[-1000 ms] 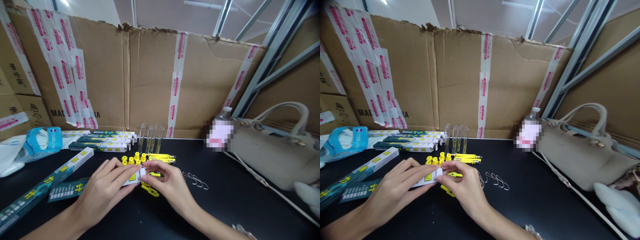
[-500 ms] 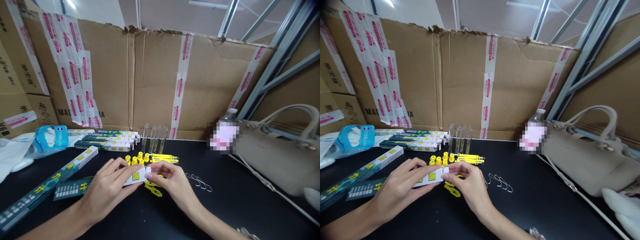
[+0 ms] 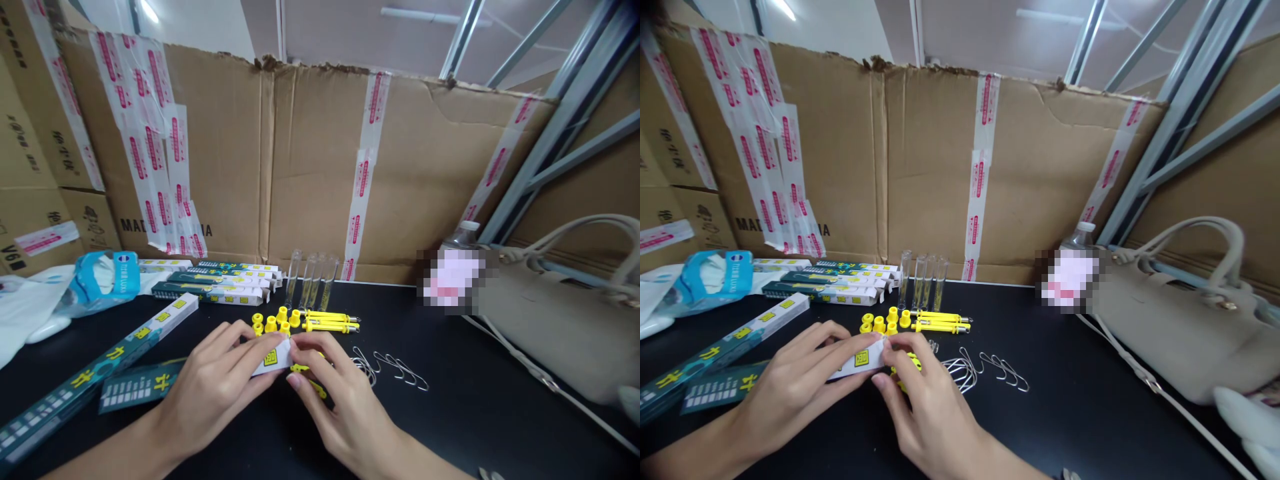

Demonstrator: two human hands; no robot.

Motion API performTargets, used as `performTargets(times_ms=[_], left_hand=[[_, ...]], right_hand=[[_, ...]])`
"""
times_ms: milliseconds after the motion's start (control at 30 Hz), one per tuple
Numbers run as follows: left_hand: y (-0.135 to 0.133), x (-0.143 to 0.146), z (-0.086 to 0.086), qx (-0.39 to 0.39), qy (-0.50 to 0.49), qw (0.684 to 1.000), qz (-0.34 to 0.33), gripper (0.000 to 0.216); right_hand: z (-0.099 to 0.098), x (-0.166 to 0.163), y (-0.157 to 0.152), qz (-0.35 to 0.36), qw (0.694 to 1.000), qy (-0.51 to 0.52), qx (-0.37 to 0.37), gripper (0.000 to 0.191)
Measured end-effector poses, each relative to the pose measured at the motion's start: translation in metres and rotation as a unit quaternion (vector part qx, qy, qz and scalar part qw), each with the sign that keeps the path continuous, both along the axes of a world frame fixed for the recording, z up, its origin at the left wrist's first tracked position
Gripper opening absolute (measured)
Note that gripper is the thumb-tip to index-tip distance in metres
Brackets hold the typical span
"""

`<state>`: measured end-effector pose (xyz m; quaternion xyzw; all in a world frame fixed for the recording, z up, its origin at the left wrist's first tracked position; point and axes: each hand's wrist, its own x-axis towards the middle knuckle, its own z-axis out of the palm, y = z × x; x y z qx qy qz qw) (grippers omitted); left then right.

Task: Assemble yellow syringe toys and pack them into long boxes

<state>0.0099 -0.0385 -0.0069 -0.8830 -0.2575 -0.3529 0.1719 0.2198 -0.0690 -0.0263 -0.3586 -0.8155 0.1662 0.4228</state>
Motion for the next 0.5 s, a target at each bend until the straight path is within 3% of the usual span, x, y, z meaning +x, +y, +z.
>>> performTargets(times_ms=[133, 267, 400, 500], left_hand=[[0.005, 0.001, 0.002, -0.01, 0.039, 0.998, 0.049, 0.03], [0.015, -0.006, 0.002, -0.025, 0.093, 0.984, 0.15, 0.041], [0.026, -0.02, 0.007, -0.036, 0.143, 0.94, 0.309, 0.043], [0.031, -0.027, 0.01, -0.035, 0.167, 0.909, 0.381, 0.041]], right_hand=[[0.003, 0.004, 0.003, -0.037, 0.997, -0.072, 0.019, 0.036], [0.005, 0.007, 0.008, -0.069, 0.995, -0.066, 0.02, 0.038], [0.008, 0.01, 0.009, -0.089, 0.995, -0.034, 0.037, 0.028], [0.008, 0.01, 0.009, -0.094, 0.993, -0.033, 0.07, 0.024]])
